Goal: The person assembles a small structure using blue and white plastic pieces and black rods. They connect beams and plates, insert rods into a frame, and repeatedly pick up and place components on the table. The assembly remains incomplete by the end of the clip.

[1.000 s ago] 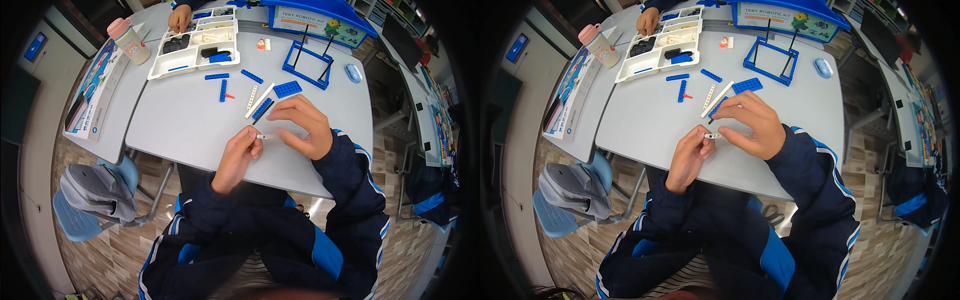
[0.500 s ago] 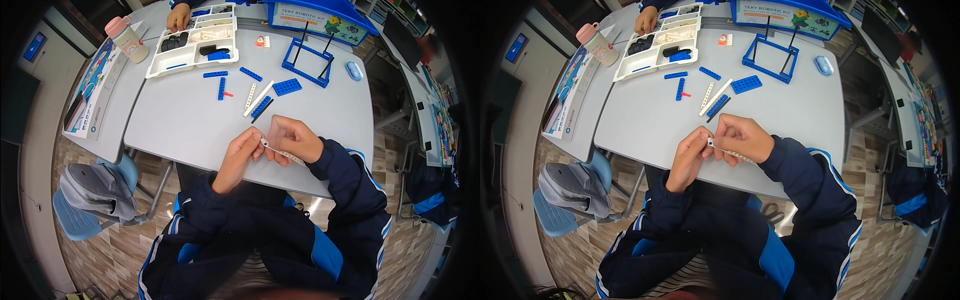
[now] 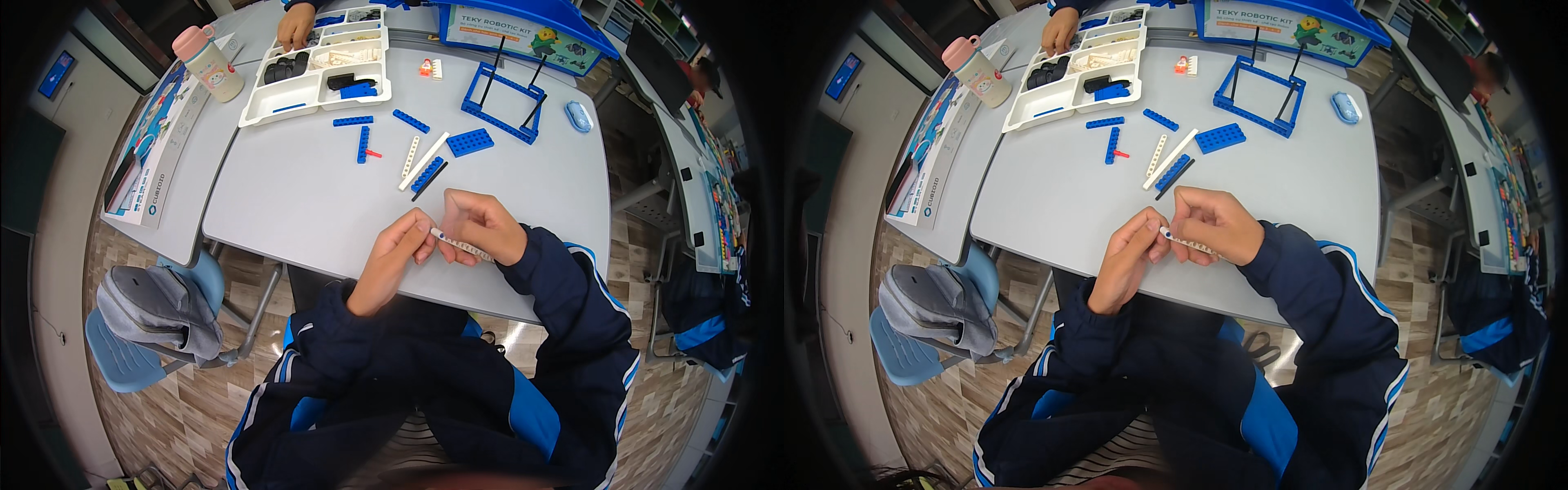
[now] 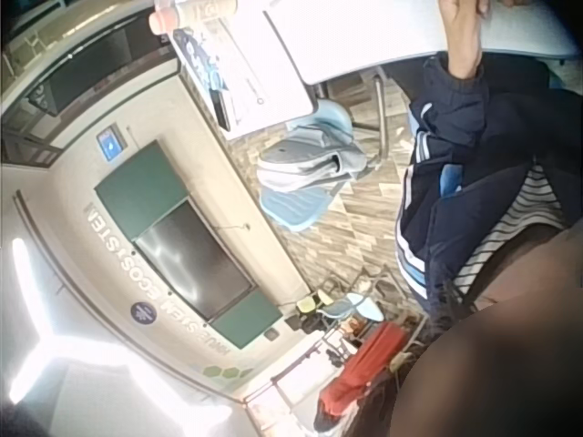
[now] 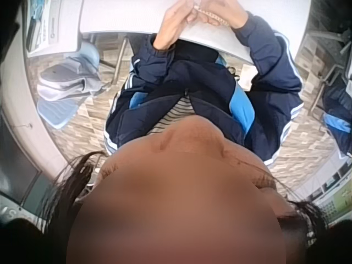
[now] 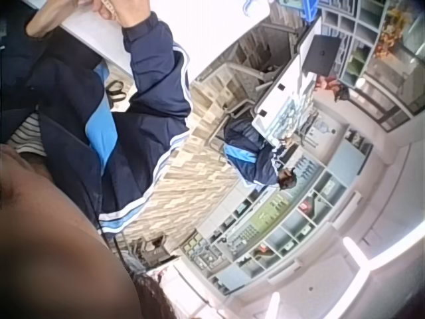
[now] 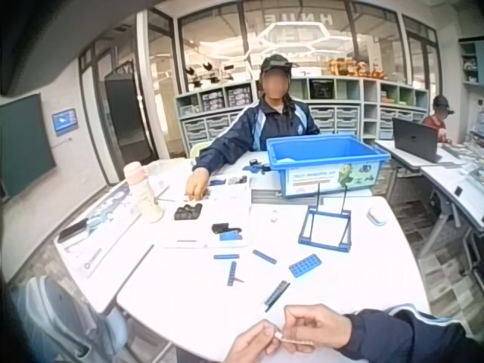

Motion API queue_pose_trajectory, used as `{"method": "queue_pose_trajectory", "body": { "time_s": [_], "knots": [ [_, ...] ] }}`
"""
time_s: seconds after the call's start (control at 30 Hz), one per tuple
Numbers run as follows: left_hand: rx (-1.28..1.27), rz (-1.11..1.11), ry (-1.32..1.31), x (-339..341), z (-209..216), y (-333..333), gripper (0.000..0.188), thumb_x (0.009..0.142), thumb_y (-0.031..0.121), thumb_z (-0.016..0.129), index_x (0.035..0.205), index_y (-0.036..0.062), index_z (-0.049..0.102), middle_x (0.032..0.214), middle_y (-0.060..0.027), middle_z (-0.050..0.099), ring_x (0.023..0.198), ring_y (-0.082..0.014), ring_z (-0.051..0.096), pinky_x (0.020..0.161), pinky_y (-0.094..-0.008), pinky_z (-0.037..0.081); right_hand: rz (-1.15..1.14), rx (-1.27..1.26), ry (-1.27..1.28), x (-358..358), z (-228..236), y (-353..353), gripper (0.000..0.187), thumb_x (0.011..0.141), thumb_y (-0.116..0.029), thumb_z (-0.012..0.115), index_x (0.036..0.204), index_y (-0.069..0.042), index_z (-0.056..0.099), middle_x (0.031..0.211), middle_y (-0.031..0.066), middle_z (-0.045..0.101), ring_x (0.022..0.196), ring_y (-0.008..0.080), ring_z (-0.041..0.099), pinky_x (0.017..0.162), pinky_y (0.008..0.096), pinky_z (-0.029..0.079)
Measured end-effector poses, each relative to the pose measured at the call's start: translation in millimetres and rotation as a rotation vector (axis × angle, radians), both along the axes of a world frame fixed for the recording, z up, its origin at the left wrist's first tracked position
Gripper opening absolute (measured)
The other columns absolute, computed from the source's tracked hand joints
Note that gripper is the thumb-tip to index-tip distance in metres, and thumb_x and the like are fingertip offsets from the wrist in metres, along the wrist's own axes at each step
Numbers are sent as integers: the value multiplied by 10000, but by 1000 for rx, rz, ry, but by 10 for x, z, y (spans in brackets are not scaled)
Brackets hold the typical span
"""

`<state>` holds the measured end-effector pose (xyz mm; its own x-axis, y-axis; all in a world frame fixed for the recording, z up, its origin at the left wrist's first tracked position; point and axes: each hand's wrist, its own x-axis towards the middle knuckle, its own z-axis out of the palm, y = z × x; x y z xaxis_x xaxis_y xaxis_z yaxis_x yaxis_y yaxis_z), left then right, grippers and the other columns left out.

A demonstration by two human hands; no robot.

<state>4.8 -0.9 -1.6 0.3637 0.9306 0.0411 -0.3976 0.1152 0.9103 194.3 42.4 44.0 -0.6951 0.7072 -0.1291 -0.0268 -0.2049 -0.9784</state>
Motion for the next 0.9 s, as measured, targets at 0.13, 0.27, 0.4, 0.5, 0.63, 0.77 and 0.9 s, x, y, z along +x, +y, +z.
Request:
{"method": "queue_pose_trajectory", "body": {
  "time_s": [0.13,0.27,0.4,0.5,0.63,0.77,0.9],
  "knots": [
    [2,-3,-6,0,-1,1,263,1043,262,445,893,62,525,767,36,412,713,-73,339,675,-231,296,-25,84,-107,10,39,-39,128,894,-108,586,833,-48,490,666,64,618,507,81,545,456,218,399],
    [3,-8,21,14,9,0,265,1044,270,440,893,69,522,761,37,411,715,-72,338,674,-230,292,-34,191,-152,8,66,-62,151,866,-88,630,833,-39,491,665,66,631,502,81,568,460,216,420],
    [-2,-10,55,22,26,-8,259,1043,273,443,887,78,513,758,39,406,715,-71,338,674,-230,291,-33,275,-186,15,88,-77,180,837,-71,657,823,-31,482,665,76,636,505,79,575,458,226,422],
    [7,-17,65,21,26,-5,253,1043,266,445,886,79,510,759,37,405,715,-72,343,679,-231,297,-43,344,-288,25,107,-87,203,826,-66,665,803,-28,468,654,80,627,550,71,597,490,230,449],
    [36,-25,96,23,14,4,265,1059,239,409,880,69,505,745,31,423,691,-59,371,655,-219,326,-57,447,-271,10,107,-93,226,814,-55,674,781,-29,452,660,84,632,642,67,631,570,235,494],
    [99,-54,129,0,19,-10,261,1059,234,408,876,71,496,745,29,417,692,-64,371,655,-224,324,-62,361,-162,-23,80,-124,178,800,-18,659,770,-18,483,640,28,580,625,34,552,556,201,431],
    [128,-81,109,-18,31,-35,255,1061,241,408,881,77,480,744,26,409,692,-66,374,658,-228,327,-78,217,-26,-54,71,-162,168,795,0,653,763,-22,489,679,20,586,638,41,545,563,190,416]
  ]
}}
